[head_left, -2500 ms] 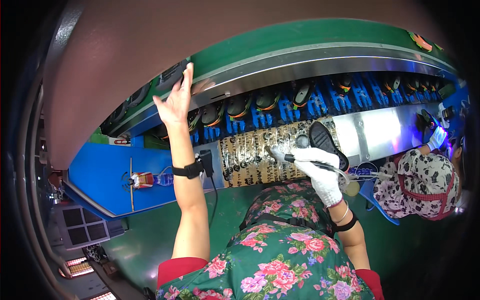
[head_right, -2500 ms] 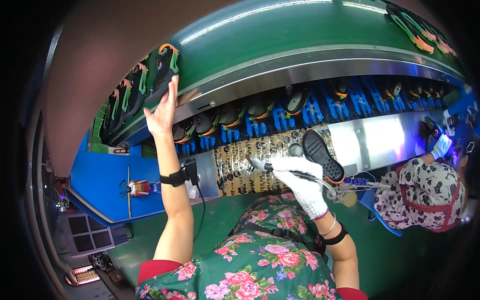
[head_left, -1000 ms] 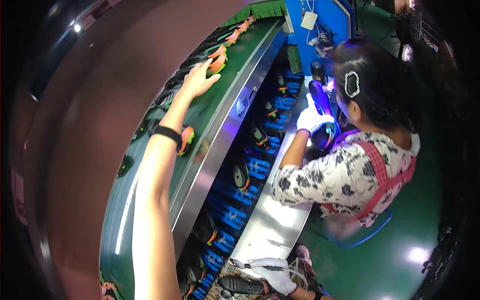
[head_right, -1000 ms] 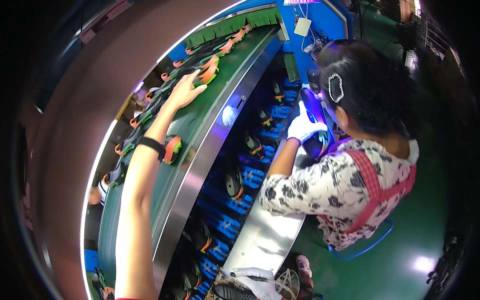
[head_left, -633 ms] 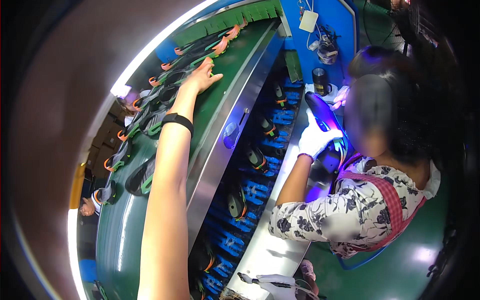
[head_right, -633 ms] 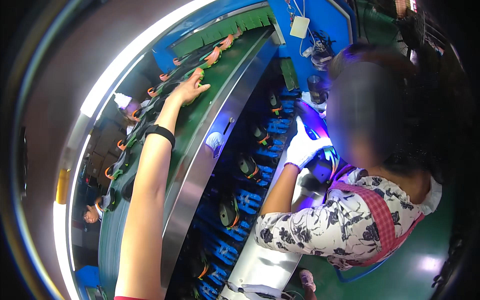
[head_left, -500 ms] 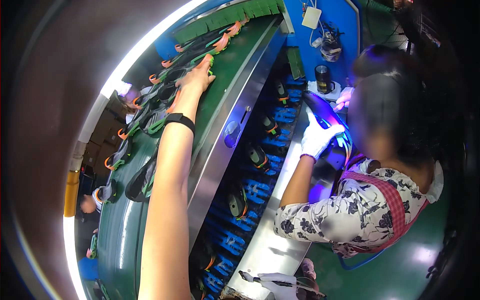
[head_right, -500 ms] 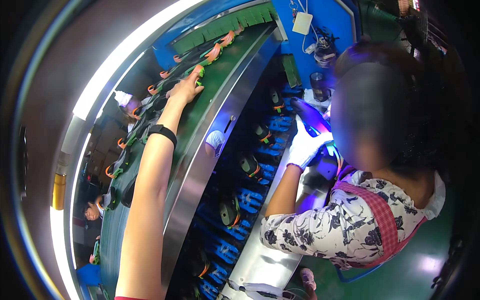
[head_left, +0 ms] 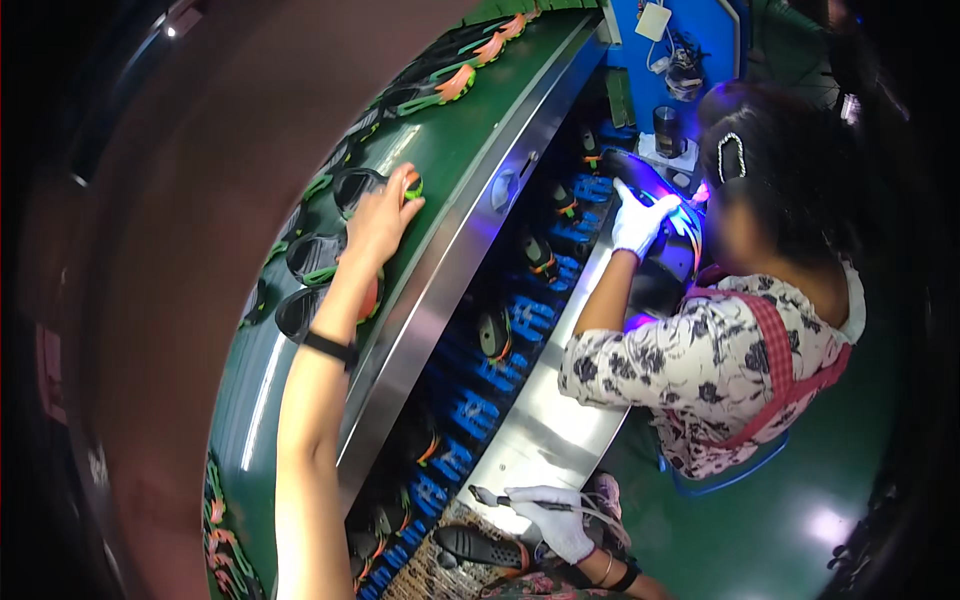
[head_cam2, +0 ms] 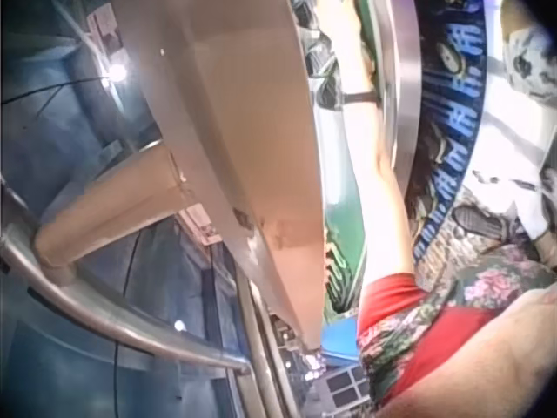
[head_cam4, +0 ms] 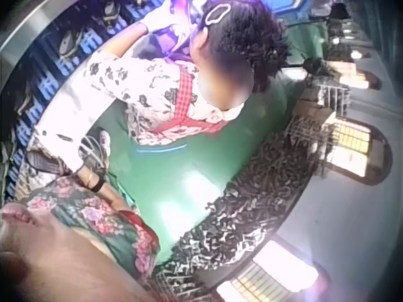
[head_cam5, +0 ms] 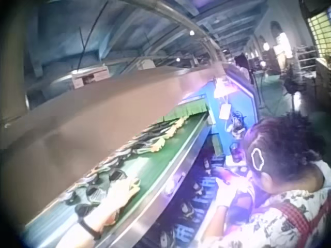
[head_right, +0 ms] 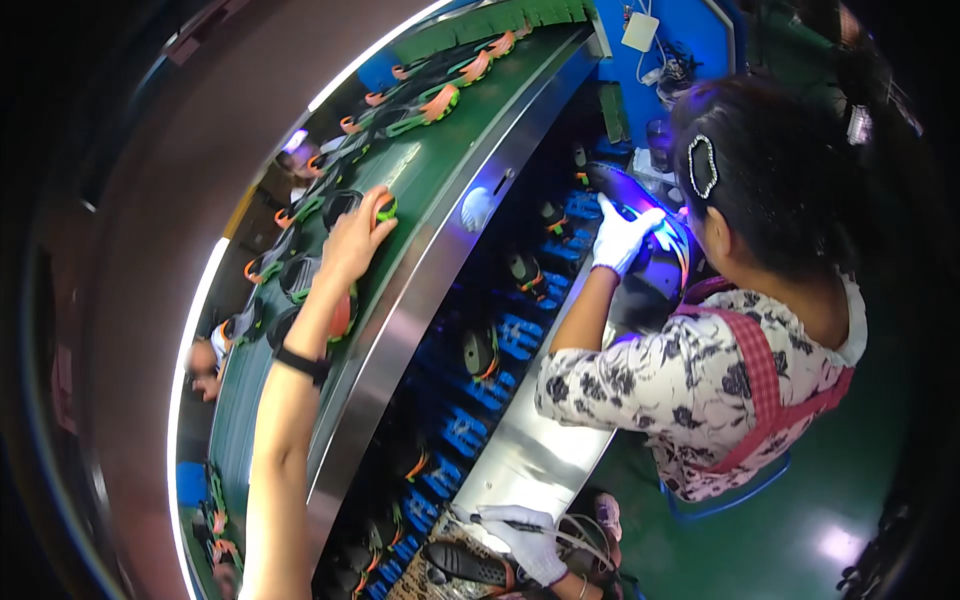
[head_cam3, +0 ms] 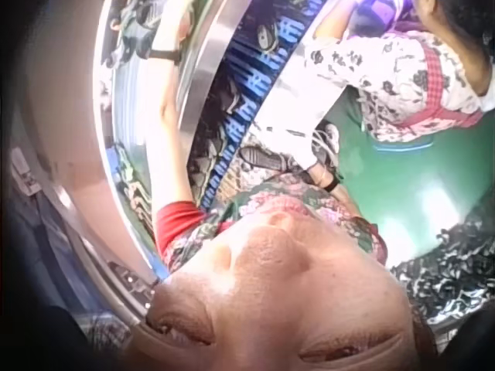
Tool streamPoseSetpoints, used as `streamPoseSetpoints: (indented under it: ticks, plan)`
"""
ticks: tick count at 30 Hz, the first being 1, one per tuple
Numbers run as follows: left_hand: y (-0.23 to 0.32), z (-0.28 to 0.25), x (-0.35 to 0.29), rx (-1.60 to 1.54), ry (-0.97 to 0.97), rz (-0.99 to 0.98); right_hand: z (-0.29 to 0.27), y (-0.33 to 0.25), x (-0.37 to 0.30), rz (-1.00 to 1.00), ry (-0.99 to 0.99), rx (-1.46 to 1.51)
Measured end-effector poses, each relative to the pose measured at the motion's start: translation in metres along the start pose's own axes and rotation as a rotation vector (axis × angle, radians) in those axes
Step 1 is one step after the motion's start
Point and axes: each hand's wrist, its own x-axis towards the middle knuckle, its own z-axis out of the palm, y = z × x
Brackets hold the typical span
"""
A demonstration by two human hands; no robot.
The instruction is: The recorder uses a brush tool to apply a liquid adhesive to the underside of shoe soles, then places them onto a conveyor belt.
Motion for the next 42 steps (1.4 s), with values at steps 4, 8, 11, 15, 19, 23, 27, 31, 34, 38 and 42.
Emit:
streamPoseSetpoints:
  ticks: [4, 8, 11, 15, 19, 23, 27, 31, 34, 38, 42]
  plan:
    - [-0.009, -0.025, -0.124, -0.095, 0.038, 0.105, 0.014, 0.013, -0.011, -0.101, -0.098, -0.026]
    - [-0.055, -0.045, -0.256, -0.060, 0.141, 0.124, 0.033, 0.021, -0.040, -0.013, -0.156, -0.017]
    - [-0.102, -0.040, -0.340, -0.093, 0.155, 0.033, 0.051, 0.035, -0.054, 0.064, -0.160, 0.006]
    - [-0.136, -0.053, -0.419, -0.063, 0.118, -0.020, 0.074, 0.048, -0.086, -0.121, -0.171, -0.213]
    - [-0.138, -0.067, -0.477, -0.012, 0.294, -0.173, 0.085, 0.088, -0.101, -0.027, -0.149, 0.021]
    - [-0.174, -0.049, -0.557, 0.083, 0.209, -0.521, 0.117, 0.101, -0.124, 0.058, -0.081, 0.174]
    - [-0.213, -0.031, -0.627, -0.481, 0.442, -0.350, 0.141, 0.127, -0.152, 0.096, -0.160, 0.195]
    - [-0.216, -0.047, -0.688, -1.414, 0.483, -0.468, 0.155, 0.146, -0.171, 0.184, -0.140, 0.294]
    - [-0.217, -0.047, -0.756, -1.576, 0.725, -0.357, 0.162, 0.153, -0.185, 0.246, -0.203, 0.396]
    - [-0.181, -0.016, -0.828, -1.225, 0.855, -0.647, 0.182, 0.152, -0.198, 0.254, -0.243, 0.417]
    - [-0.117, -0.004, -0.835, -1.521, 0.875, -0.774, 0.212, 0.132, -0.217, 0.220, -0.373, 0.334]
